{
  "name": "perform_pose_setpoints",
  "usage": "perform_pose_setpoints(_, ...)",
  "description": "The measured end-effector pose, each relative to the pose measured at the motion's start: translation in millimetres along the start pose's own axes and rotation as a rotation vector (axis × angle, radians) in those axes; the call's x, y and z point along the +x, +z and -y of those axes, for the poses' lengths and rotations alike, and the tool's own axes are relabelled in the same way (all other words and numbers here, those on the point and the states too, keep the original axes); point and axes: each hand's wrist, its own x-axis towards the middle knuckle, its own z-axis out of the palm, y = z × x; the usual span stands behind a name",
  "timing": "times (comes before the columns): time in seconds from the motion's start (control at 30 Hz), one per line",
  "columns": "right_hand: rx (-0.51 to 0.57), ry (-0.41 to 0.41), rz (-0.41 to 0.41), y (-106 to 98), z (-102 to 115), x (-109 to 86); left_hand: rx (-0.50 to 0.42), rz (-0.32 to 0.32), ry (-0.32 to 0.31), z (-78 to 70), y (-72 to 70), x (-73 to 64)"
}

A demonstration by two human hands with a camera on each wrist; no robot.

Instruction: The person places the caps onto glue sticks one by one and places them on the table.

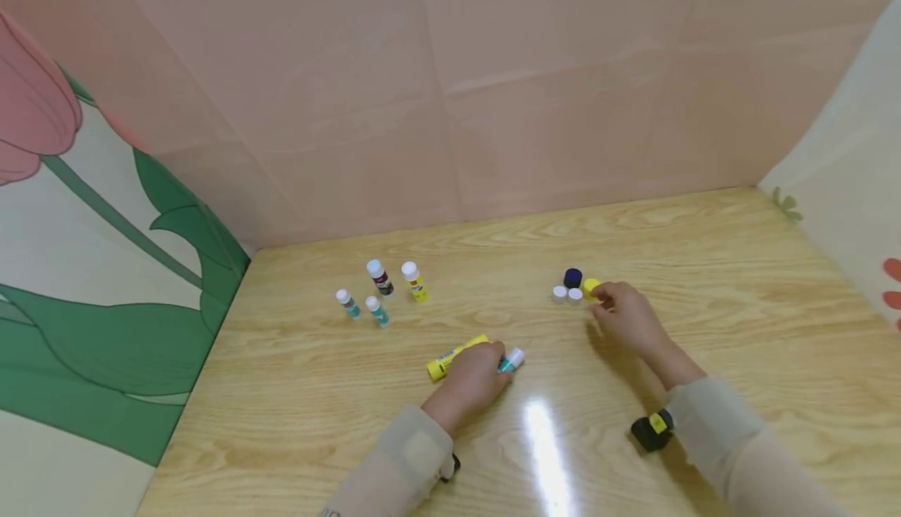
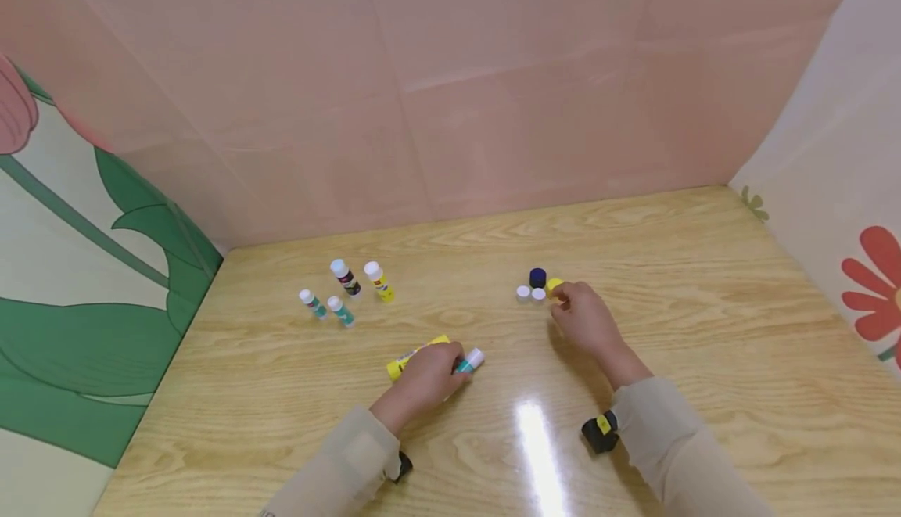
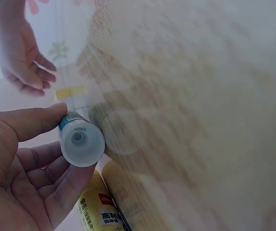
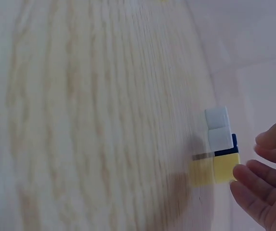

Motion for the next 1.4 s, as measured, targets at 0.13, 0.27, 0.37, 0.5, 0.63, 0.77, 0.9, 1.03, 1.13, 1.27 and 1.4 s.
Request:
perform_pose_setpoints(0.13,-0.024,0.001,-0.016,-1,-3,2.6,0.010,0.010,-0.004,-0.5,-0.9,1.0)
perform_pose_setpoints(0.27,-0.046,-0.004,-0.034,-2,-5,6.1,0.007,0.019,-0.017,-0.4,-0.8,1.6)
perform_pose_setpoints(0.37,-0.069,0.002,-0.031,-2,-6,8.1,0.003,0.030,-0.022,-0.4,-0.3,2.0)
perform_pose_setpoints(0.5,-0.104,0.009,-0.022,-1,-8,10.3,0.013,0.034,-0.015,-1.3,-0.4,2.3)
perform_pose_setpoints(0.63,-0.125,0.011,-0.018,0,-8,11.8,0.010,0.033,-0.013,-2.4,-1.1,2.1)
perform_pose_setpoints(0.77,-0.135,0.015,-0.019,1,-8,13.5,0.007,0.031,-0.013,-2.4,-1.7,2.5)
perform_pose_setpoints(0.9,-0.144,0.019,-0.019,3,-9,16.4,0.011,0.022,-0.015,-2.7,-1.8,2.8)
perform_pose_setpoints(1.03,-0.153,0.021,-0.008,4,-10,18.9,0.009,0.024,-0.024,-3.2,-1.8,2.6)
perform_pose_setpoints(1.13,-0.153,0.002,-0.012,5,-10,20.4,0.004,0.027,-0.029,-3.3,-2.3,2.4)
perform_pose_setpoints(1.27,-0.161,-0.039,-0.032,6,-9,22.7,0.001,0.013,-0.024,-2.7,-2.7,2.1)
perform_pose_setpoints(1.4,-0.181,-0.047,-0.028,7,-8,24.7,0.007,-0.014,-0.014,-1.9,-1.5,2.1)
